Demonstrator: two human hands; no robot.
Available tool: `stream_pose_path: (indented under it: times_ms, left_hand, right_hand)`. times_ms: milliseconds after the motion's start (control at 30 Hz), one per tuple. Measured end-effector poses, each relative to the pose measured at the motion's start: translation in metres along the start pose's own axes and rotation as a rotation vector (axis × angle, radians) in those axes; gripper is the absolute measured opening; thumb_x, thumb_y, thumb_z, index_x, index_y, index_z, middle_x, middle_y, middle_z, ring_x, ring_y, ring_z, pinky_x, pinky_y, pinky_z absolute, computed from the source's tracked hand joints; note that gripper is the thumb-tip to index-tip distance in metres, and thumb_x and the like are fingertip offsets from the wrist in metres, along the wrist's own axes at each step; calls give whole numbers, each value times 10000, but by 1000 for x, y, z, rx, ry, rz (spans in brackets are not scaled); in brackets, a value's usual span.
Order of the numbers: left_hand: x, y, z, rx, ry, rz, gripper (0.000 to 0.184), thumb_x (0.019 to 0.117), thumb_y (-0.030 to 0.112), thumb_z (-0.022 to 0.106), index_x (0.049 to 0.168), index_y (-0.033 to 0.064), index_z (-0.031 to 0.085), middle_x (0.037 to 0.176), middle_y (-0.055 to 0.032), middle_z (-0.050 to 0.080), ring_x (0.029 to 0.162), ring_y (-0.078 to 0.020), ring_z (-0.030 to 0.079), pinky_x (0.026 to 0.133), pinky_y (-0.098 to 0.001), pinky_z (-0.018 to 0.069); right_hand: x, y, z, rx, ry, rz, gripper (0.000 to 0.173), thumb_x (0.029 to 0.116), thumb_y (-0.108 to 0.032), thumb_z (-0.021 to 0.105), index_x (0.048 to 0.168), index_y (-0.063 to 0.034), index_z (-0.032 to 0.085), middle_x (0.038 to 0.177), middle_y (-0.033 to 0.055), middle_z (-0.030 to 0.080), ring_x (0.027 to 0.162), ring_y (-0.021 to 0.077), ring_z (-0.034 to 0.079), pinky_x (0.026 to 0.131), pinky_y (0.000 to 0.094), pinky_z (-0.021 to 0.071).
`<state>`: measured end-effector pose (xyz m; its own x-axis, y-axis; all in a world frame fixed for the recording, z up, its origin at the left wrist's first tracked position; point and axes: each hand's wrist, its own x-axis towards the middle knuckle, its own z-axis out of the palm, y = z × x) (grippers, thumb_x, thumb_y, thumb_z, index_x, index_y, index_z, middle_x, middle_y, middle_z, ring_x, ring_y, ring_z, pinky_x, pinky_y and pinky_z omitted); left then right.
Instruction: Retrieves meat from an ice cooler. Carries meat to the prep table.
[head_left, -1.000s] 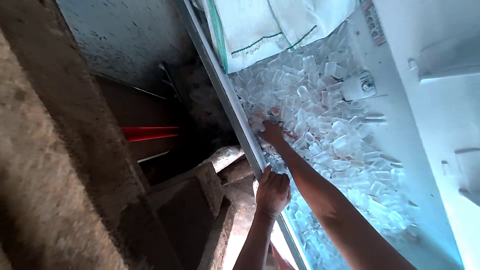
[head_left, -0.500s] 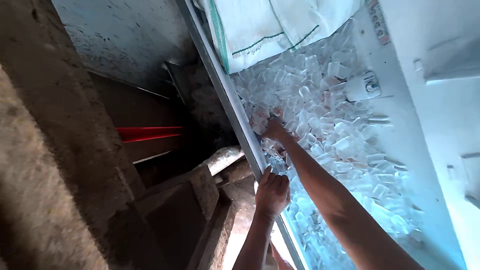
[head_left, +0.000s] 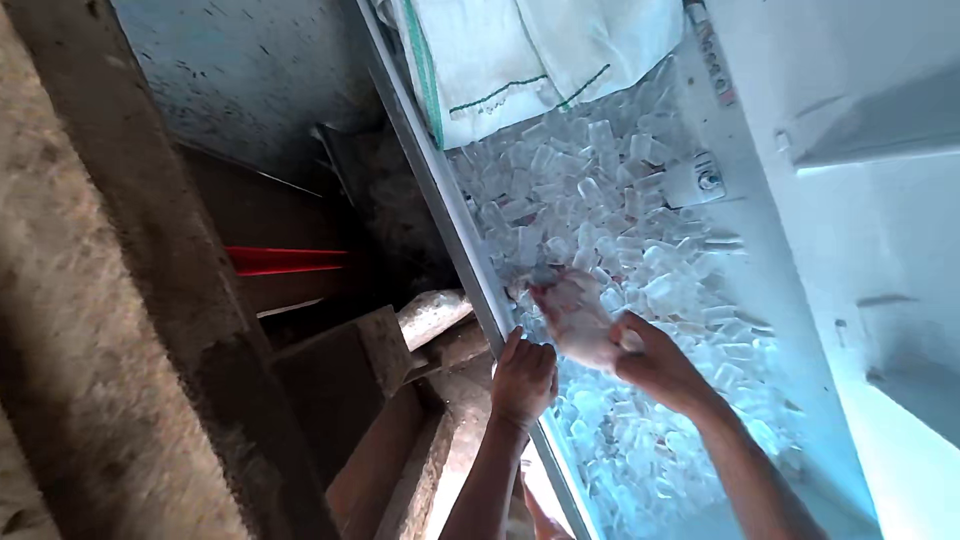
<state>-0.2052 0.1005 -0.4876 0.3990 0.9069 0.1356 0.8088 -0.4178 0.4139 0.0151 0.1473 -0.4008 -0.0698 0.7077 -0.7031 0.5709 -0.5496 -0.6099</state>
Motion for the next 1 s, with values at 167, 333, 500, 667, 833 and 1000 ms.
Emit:
stream_pose_path:
  times_ms: [167, 333, 500, 667, 833, 1000]
  left_hand:
    - [0, 1, 2, 30, 3, 17, 193, 902, 175, 569, 902, 92, 743, 777, -33, 716, 793, -207, 709, 1120, -456, 437]
    - [0, 1, 0, 25, -19, 8, 189, 901, 168, 574, 903, 94, 748, 776, -32, 719, 792, -207, 713, 1118, -456, 441]
    - [0, 1, 2, 25, -17, 10, 193, 909, 171, 570, 902, 96, 748, 766, -28, 715, 787, -207, 710, 1121, -455, 436]
    - [-1, 0, 1, 16, -1, 14, 198, 910, 171, 561, 891, 93, 742, 749, -25, 702, 767, -199, 697, 1116, -449, 437]
    - [-1, -1, 1, 15, -3, 17, 199, 912, 173, 560, 909, 99, 745, 775, -19, 715, 793, -191, 706, 1126, -445, 430]
    - [-1, 0, 1, 29, -6, 19, 195, 904, 184, 568, 903, 107, 748, 772, -14, 713, 788, -188, 702, 1132, -446, 422]
  right_hand:
    - [-63, 86, -31, -148, -57, 197, 410, 727, -167, 702, 1115, -64, 619, 907, 100, 651, 778, 222, 646, 671, 453, 547]
    - [0, 121, -7, -401, -103, 116, 539, 960, -168, 653, 1454, 9, 531, 1476, 284, 510, 1408, 427, 460, 1196, 558, 343]
    - [123, 55, 63, -412, -17, -92, 465, 1026, -95, 467, 1466, 51, 504, 1540, 259, 461, 1462, 367, 420, 1230, 459, 316]
    - [184, 44, 96, -638, 6, -90, 481, 990, -39, 549, 1465, 22, 506, 1495, 279, 478, 1443, 431, 405, 1200, 536, 334]
    - [185, 56, 103, -737, 133, -45, 571, 986, 3, 541, 1520, -195, 509, 1510, 291, 450, 1460, 474, 354, 1191, 661, 252]
    - [203, 58, 107, -851, 118, 21, 520, 958, 14, 590, 1465, -89, 549, 1429, 305, 510, 1329, 477, 484, 1086, 633, 364]
